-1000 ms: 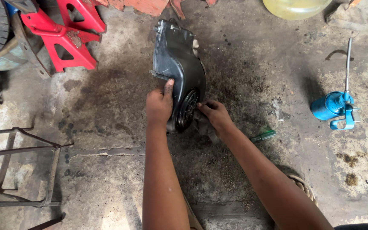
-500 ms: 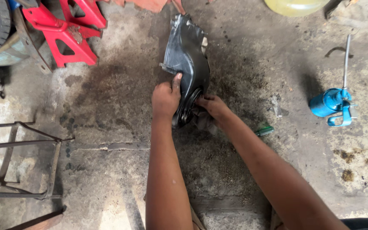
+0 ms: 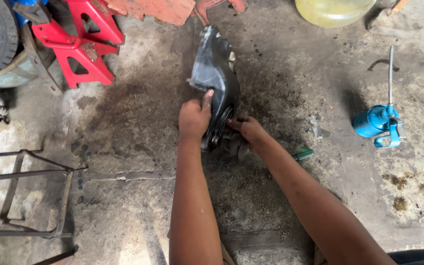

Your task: The person holds a black mechanical housing with a fan-like interior and wipes the surface with a grey cloth. They rotate the object to clean different sides and the inner rim, focusing on removing grime from the curved surfaces.

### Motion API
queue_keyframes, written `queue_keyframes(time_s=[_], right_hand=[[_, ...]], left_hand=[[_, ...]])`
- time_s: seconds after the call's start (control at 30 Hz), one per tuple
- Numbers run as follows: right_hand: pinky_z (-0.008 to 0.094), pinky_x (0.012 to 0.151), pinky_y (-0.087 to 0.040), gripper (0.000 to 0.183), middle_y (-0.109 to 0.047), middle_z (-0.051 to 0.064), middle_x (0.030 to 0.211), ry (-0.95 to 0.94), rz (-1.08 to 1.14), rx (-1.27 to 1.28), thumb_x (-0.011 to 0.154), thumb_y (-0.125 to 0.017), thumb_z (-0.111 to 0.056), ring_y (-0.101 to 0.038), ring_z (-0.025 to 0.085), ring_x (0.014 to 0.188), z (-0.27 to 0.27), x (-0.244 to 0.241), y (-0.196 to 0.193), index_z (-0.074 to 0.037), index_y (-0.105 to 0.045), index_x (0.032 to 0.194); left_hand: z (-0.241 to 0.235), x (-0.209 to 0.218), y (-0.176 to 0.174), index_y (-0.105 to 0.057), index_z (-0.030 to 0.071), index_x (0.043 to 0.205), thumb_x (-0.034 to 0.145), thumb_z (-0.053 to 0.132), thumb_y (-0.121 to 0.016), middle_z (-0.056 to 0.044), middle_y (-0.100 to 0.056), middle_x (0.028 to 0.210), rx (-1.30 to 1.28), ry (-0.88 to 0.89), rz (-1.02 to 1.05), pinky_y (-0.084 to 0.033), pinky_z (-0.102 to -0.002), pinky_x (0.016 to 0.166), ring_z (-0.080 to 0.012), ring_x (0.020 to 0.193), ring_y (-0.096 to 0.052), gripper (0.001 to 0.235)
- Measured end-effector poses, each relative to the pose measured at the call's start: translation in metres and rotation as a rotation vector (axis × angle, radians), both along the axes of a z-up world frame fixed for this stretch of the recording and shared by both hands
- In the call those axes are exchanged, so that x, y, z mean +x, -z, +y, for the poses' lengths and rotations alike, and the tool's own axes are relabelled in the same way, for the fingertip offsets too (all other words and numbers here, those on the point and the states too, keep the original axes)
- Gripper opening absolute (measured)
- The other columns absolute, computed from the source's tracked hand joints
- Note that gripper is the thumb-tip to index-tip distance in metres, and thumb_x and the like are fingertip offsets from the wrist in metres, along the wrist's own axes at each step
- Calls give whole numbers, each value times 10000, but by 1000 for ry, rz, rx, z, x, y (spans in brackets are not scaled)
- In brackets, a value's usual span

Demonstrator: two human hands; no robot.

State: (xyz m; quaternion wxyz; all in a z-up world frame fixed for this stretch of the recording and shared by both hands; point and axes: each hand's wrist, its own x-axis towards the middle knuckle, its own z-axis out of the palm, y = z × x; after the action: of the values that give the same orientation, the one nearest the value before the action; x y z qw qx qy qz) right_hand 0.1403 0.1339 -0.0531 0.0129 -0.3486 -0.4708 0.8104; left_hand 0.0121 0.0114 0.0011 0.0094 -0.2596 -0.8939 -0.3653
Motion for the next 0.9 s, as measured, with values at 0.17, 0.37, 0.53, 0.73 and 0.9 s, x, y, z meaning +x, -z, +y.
queue_keyframes(time_s=[0.17,0.37,0.53,0.73,0.9], right_hand=[[397,808,-589,274,-773,122,991,-103,-68,219,936,-686,-141,-733,238,906,5,-7,-22,2,-696,1169],[374,785,-557,218,-759,87,953,-253,-309,269,946,-692,-160,-707,207,877,-6,10,17,-17,-721,1108],[345,701,-531,196,-737,99,876,90,44,493,957,-709,-180,-671,193,783,1,15,34,3,-726,1025],[305,653,-526,167,-720,30,834,143,45,746,924,-728,-144,-666,120,725,-18,6,-8,-5,-697,1011],[288,649,-511,170,-695,33,848,218,164,529,921,-726,-118,-615,100,726,-31,11,7,-2,-693,1041]], left_hand=[[2,-2,-4,-713,-27,745,971,657,-479,-249,-699,766,-29,32,-141,-529,-528,744,-428,754,-687,757],[-1,-5,-4,-694,-64,750,968,661,-507,-275,-675,763,-7,-7,-114,-516,-540,729,-446,725,-657,780],[3,-3,6,-677,-70,745,975,645,-515,-282,-649,725,56,35,-57,-504,-543,700,-471,696,-637,768],[1,-3,5,-668,-71,728,962,646,-524,-280,-643,696,48,19,-85,-496,-549,682,-482,684,-626,768],[1,-4,3,-660,-83,710,972,658,-517,-287,-643,702,13,30,-92,-498,-546,698,-481,697,-628,799]])
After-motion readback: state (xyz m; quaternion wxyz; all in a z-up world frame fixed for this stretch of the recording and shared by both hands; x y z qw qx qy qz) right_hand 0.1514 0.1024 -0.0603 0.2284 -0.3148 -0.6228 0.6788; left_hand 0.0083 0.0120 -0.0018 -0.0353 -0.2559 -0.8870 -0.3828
